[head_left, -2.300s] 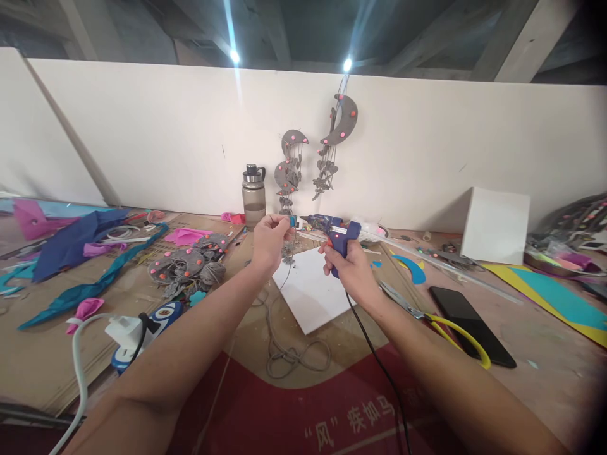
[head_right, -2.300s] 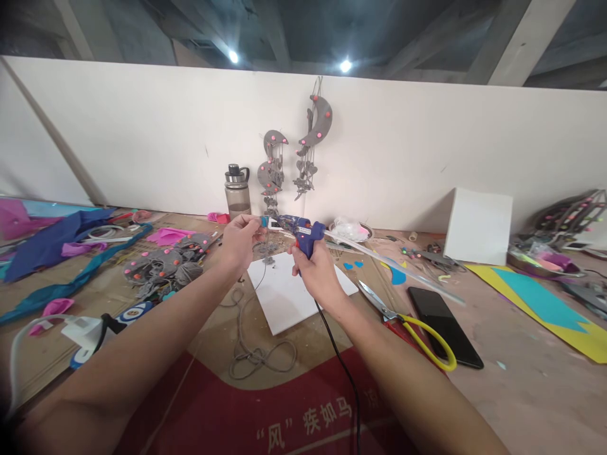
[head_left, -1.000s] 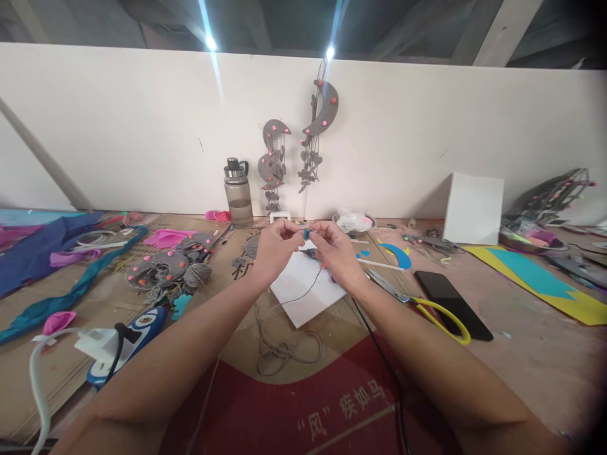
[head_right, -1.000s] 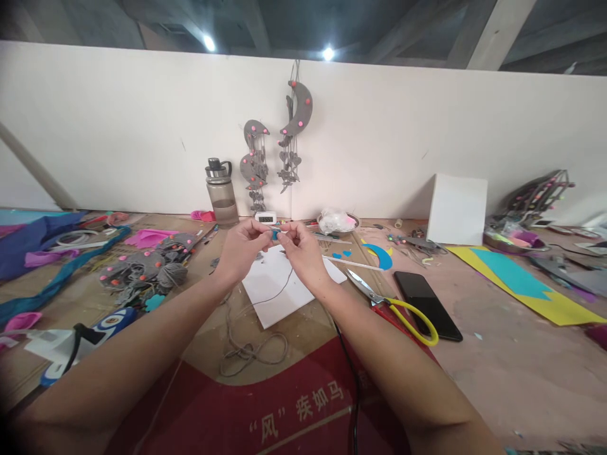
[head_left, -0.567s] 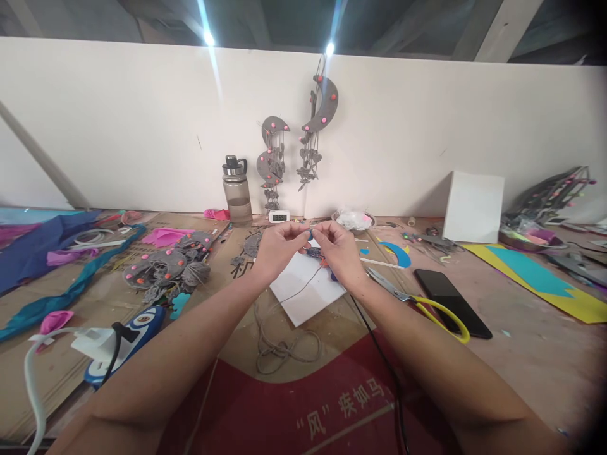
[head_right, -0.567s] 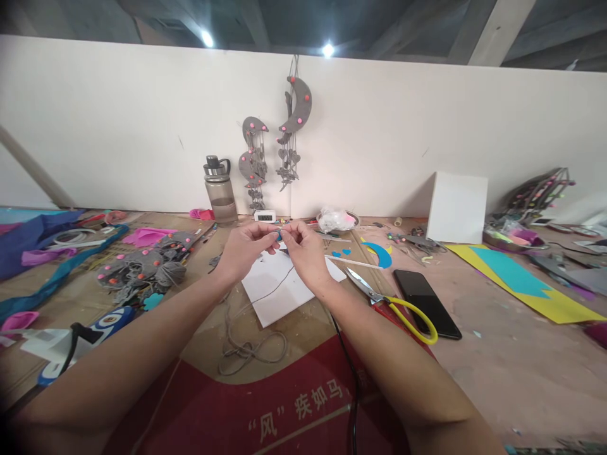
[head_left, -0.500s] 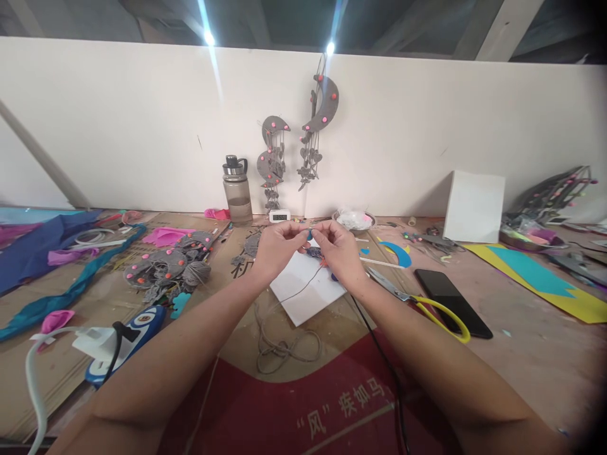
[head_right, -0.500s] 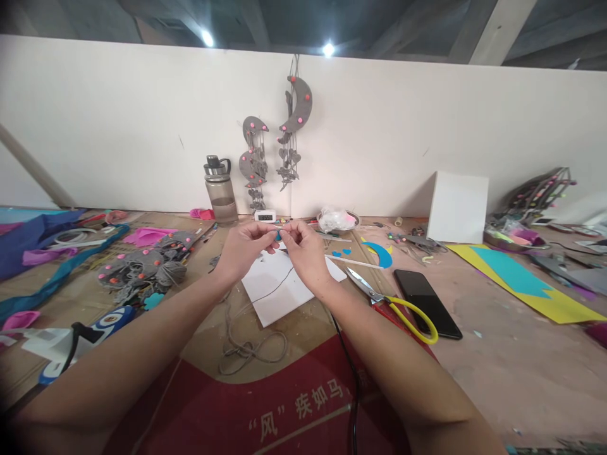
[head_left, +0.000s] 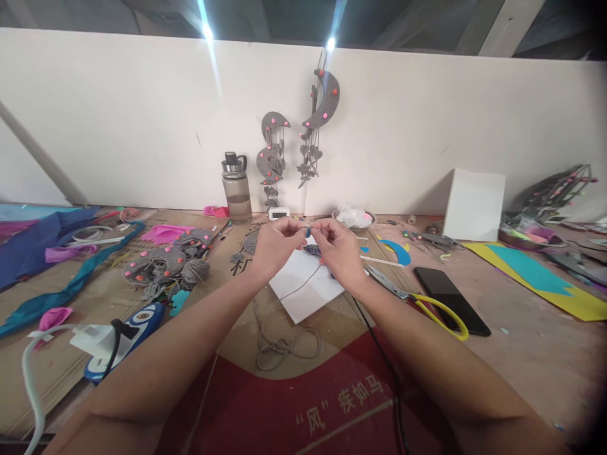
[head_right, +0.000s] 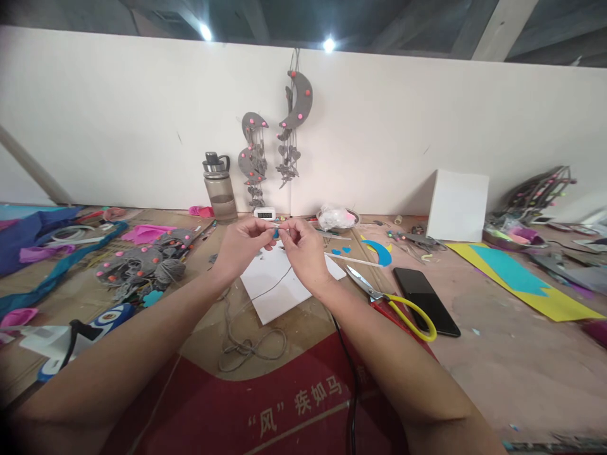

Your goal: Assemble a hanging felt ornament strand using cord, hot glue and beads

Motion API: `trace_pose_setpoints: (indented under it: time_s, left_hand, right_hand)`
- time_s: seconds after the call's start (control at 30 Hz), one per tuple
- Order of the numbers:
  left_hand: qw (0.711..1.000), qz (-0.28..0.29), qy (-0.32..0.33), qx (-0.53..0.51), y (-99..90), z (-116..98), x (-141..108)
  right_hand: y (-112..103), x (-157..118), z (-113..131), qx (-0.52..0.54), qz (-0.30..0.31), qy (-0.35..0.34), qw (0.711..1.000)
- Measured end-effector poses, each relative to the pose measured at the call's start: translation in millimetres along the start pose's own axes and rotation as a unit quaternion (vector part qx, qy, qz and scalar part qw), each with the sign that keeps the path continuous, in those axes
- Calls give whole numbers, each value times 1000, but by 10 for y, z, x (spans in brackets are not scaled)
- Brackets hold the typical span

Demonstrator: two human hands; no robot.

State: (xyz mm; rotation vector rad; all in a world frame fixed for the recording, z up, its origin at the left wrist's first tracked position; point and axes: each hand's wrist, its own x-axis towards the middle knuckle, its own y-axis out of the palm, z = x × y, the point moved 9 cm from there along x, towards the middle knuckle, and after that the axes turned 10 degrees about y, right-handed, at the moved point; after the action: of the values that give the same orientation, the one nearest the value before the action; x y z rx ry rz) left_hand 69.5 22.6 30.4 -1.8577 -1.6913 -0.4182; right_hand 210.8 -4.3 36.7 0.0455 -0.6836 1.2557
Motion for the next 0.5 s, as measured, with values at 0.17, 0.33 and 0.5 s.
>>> trace_pose_setpoints:
  time_s: [0.17,0.33,0.5]
  left_hand:
    - [1000,8,12,11,23,8,-11]
    - [999,49,-13,-7,77,-3,4]
    - [990,120,-78,4,61,-70,23]
  right_hand:
    - [7,14,-32,1,5,26,1000]
    - [24,32,-74,-8,19,65,998]
    - [52,47,-102,-11,45,82,996]
